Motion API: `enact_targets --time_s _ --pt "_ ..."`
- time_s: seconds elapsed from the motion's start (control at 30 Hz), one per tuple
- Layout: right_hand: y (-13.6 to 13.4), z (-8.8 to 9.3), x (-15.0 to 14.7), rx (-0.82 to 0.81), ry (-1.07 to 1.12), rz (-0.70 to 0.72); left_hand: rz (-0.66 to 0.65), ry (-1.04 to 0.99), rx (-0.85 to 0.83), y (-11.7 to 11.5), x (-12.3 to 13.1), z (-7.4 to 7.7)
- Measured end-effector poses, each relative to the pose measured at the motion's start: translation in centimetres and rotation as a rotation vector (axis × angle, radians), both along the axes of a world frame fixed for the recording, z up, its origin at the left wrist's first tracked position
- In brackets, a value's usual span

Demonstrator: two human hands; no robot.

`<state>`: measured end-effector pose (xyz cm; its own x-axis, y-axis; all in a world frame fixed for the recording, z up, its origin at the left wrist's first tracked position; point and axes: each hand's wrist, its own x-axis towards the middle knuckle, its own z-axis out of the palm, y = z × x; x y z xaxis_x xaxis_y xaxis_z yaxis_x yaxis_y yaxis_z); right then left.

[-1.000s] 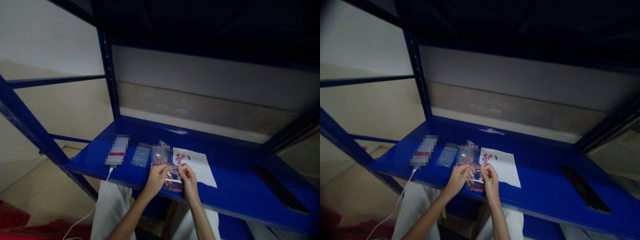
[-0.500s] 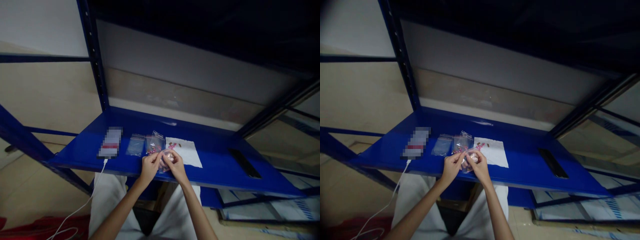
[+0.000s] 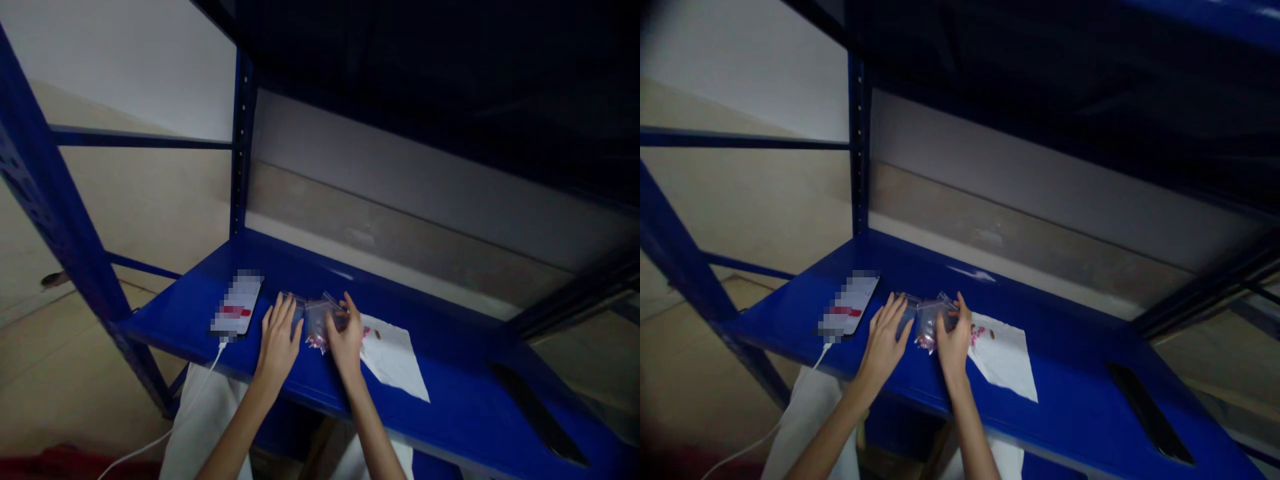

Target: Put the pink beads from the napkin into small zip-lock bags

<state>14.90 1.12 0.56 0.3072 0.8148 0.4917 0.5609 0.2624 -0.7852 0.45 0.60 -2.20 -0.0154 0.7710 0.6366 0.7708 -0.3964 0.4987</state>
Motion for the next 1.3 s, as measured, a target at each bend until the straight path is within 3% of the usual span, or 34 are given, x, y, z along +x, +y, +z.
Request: enact_targets --time_s 0.13,0.3,0.6,0.8,0.9,1.0,1.13,1.3 --pt "-1.3 -0.9 -0.7 0.113 -0.271 -0.012 0.044 0.143 0.028 0.0 0.4 -0.9" --pt "-2.0 -0.3 -1.4 0.151 -0.37 0.013 0.083 0.19 -0.039 -0.1 0.5 -1.3" --pt "-2.2 0.3 -1.8 0.168 -0.273 0.089 0.095 0.181 -0.148 0.7 0.3 -2.3" --pt "-2.2 0.4 -1.4 0.191 -0.118 0.065 0.036 -0.078 -0.018 0.5 -0.3 -1.1" --pt "-2.3 0.4 -1.2 0.214 -0.034 0.102 0.041 -0.222 0.108 -0.8 -0.4 0.0" --pt "-2.6 0.3 -1.0 0.231 0.052 0.148 0.054 -0.382 0.115 -3.1 -0.2 0.9" --pt "-3.9 -0.5 -0.2 0.113 0.256 0.209 -0.118 -0.678 -0.145 -7.8 0.5 1.8" --pt "-6.2 -1.6 1.9 -0.128 0.455 0.511 -0.265 -0.803 -0.444 -12.3 1.5 2.3"
